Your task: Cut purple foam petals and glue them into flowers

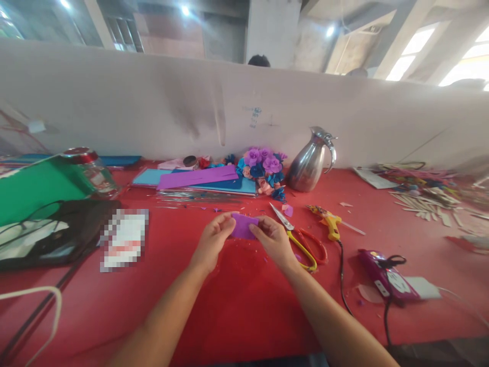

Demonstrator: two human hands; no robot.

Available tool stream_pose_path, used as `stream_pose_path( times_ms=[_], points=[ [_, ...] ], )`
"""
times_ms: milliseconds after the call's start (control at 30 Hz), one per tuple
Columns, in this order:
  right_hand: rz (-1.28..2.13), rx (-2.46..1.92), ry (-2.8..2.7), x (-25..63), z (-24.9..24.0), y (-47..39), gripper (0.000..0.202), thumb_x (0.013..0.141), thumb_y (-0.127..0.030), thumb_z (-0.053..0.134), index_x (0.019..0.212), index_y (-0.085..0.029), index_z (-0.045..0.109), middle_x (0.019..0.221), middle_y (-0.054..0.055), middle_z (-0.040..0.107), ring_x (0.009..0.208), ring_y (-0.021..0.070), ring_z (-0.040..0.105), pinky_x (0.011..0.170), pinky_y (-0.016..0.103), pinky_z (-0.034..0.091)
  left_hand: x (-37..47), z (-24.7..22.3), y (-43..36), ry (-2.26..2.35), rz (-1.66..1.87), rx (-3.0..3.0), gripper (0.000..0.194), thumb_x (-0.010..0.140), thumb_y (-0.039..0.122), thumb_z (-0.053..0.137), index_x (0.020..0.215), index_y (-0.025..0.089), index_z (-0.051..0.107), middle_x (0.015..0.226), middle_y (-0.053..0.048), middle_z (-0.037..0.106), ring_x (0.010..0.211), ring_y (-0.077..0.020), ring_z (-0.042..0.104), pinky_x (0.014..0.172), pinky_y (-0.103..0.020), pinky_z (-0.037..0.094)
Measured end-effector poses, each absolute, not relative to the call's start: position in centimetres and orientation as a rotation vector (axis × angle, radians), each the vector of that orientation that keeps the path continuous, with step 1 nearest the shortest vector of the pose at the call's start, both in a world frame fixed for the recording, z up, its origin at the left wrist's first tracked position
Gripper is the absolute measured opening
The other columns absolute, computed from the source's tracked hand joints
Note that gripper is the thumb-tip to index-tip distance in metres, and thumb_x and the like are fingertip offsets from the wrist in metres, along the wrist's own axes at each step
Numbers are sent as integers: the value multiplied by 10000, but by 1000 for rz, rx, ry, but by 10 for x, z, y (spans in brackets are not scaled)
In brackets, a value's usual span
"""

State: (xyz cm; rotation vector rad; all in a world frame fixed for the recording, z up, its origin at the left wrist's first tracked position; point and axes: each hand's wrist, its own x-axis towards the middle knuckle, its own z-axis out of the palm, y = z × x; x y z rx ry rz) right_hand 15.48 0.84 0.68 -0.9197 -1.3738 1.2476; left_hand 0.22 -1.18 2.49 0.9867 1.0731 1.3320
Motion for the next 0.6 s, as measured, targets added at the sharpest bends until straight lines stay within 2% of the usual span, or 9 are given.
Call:
stream_pose_path(
  times_ms=[167,367,467,600],
  points=[
    [1279,-932,-1358,153,6,8,291,711,-461,671,785,-191,593,684,1,619,619,143,553,605,269,444,5,20,-12,1076,1274,926,334,610,268,778,910,144,701,877,-78,726,848,-207,654,776,-292,483],
    [1305,-944,-1466,155,7,6,255,738,-429,654,762,-179,608,689,7,637,617,136,565,620,268,439,3,19,-9,1010,1392,700,224,579,230,786,768,157,692,659,1,685,580,-115,598,621,-236,467],
    [1353,-958,-1467,151,2,4,255,740,-424,650,756,-176,589,662,0,635,588,128,564,585,253,424,4,19,-8,957,1413,620,213,544,216,804,714,149,694,641,6,683,559,-91,575,588,-206,446],
    [1348,-968,-1563,150,1,6,230,778,-407,596,765,-178,574,659,3,637,584,132,573,572,252,424,6,16,-6,918,1352,573,213,560,199,799,737,131,701,671,-18,702,579,-102,595,592,-209,463]
  ],
)
